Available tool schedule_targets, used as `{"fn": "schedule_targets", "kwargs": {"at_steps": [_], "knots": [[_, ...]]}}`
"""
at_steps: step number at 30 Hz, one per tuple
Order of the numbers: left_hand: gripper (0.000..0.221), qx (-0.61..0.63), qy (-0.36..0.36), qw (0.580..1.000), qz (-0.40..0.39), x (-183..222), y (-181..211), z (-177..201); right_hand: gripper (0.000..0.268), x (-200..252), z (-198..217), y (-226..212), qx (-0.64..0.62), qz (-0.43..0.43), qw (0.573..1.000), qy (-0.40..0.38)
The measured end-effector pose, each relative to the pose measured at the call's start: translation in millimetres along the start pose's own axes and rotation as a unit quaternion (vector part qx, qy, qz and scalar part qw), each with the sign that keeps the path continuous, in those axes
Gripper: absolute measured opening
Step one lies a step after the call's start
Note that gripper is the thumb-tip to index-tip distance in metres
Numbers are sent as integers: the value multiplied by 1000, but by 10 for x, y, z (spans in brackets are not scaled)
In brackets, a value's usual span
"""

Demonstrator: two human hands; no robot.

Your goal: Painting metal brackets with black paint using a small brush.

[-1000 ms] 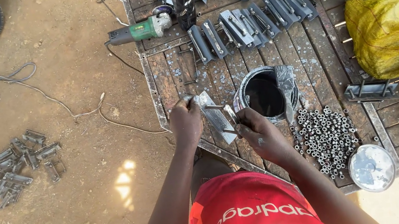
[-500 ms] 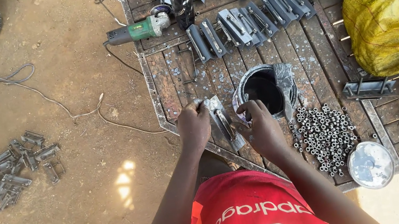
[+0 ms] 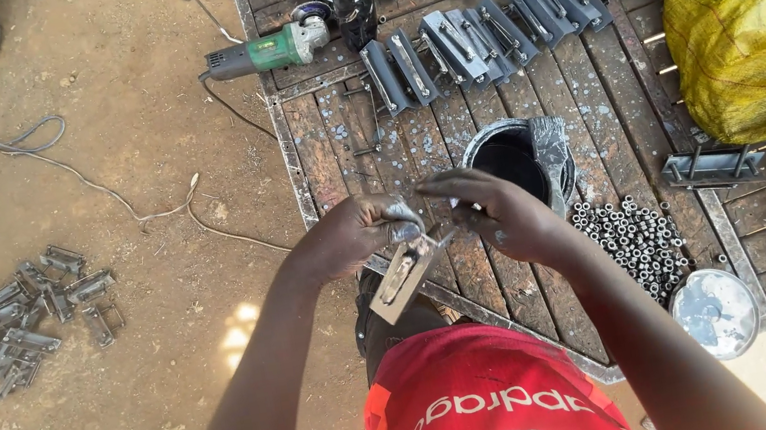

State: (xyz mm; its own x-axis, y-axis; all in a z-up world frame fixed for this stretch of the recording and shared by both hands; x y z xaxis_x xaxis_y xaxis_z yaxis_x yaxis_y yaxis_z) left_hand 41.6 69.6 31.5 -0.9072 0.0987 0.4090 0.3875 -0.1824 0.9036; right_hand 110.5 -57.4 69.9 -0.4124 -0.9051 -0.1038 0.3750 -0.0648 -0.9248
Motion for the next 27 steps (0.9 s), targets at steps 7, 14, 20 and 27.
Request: {"fn": "schedule_targets", "kwargs": {"at_steps": [7,14,20,27], "knots": [[27,20,-88,996,23,-3,-151,-5,31,-129,-225,165,-13,1,995,-99],[21,182,-130,974,26,-204,-745,259,20,-67,-432,176,39,-69,974,-214],[21,253,-126,959,14,-385,-1156,283,23,27,-723,571,78,-86,974,-192],[27,129,-125,982,52,-369,-701,217,28,-170,-698,280,19,-33,992,-120]]}}
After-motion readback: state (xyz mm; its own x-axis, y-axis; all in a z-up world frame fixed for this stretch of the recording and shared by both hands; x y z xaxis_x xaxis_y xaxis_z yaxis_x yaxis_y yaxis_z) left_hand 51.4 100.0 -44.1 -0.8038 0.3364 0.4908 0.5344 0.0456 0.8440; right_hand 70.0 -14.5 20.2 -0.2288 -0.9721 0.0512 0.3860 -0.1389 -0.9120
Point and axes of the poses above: each hand's wrist, its own x-axis away from the middle knuckle, its own z-axis out of the back of the hand, y = z × x, the point moved 9 cm from there along -x, towards the middle knuckle, and after that the axes turned 9 degrees about z, right-handed, at the moved point
